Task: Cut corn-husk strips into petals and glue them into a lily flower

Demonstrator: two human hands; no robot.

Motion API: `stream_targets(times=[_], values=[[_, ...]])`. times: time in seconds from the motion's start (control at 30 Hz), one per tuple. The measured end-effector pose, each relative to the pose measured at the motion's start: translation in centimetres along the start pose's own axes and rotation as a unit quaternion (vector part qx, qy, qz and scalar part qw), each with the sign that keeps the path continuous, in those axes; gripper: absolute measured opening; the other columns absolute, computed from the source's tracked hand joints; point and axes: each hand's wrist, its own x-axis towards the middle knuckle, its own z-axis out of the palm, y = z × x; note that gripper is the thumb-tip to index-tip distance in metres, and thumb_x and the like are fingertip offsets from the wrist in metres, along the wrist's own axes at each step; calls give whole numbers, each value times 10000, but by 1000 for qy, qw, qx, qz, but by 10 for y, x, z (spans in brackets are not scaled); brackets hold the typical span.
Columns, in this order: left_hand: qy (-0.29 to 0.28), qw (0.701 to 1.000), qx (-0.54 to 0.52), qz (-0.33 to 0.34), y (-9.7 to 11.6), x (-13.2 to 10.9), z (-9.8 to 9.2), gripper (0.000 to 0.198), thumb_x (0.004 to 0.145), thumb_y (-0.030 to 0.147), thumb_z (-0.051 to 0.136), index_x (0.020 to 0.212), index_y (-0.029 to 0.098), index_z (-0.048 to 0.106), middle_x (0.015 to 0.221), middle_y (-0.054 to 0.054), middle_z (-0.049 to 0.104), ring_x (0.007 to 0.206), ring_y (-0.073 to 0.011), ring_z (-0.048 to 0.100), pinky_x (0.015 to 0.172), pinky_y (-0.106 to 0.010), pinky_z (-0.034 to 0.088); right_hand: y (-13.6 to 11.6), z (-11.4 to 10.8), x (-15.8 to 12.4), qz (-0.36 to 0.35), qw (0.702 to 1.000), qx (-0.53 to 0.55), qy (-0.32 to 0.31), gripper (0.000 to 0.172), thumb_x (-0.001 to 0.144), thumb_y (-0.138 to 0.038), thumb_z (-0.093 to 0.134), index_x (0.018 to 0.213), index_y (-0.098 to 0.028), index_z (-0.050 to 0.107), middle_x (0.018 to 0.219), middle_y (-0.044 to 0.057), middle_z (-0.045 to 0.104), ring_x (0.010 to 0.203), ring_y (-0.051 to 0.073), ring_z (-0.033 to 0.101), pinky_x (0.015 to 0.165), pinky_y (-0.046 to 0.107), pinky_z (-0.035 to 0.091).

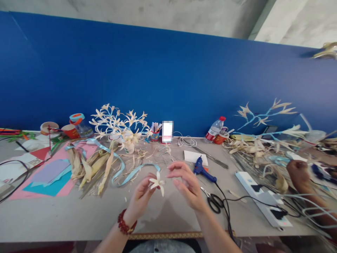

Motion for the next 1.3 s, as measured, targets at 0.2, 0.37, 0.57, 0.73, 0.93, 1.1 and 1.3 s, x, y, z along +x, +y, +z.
stream_targets(times=[0.2,0.37,0.57,0.73,0.93,1.1,1.3], values=[[-29,999,17,38,0,-1,-2,212,900,359,553,849,185,664,879,-60,612,861,-184,553,794,-274,445,-18,1,12,-30,994,-69,-74,256,896,-189,490,1075,-247,664,1118,81,556,1064,229,529,937,411,429],[-44,997,42,49,1,-3,-6,197,904,332,544,842,185,660,891,-70,619,883,-203,553,806,-294,437,-18,-4,20,-44,989,-94,-102,231,868,-167,526,1042,-244,657,1080,75,570,1008,219,549,911,407,447],[-50,995,72,47,6,-3,-8,175,901,285,546,850,192,686,910,-95,645,892,-227,566,806,-322,440,-30,-16,34,-40,977,-107,-179,276,858,-211,535,1113,-250,631,1144,82,560,1073,238,538,946,422,445],[-42,996,66,46,3,-6,-10,186,888,306,566,827,197,703,851,-93,645,848,-226,574,773,-321,460,-31,-12,40,-44,970,-112,-209,190,874,-200,547,1028,-235,652,1129,74,568,1065,216,544,947,391,446],[-60,996,50,32,4,-5,-12,181,890,301,564,823,186,687,869,-94,627,878,-228,564,807,-320,438,-26,-7,45,-58,969,-101,-217,93,924,-201,503,926,-214,595,1007,65,590,1015,201,546,911,370,450],[-82,995,28,42,17,-3,-10,213,900,314,545,792,172,660,798,-69,561,809,-206,526,764,-308,415,-14,-11,50,-29,987,-107,-116,124,976,-228,407,927,-207,519,962,74,589,942,195,559,861,358,460],[-116,993,-2,1,26,-6,-11,274,891,383,549,775,164,666,781,-73,547,772,-202,519,729,-303,408,2,-9,48,0,977,-121,-175,146,967,-259,452,1003,-213,585,891,41,649,796,162,600,740,284,483]])
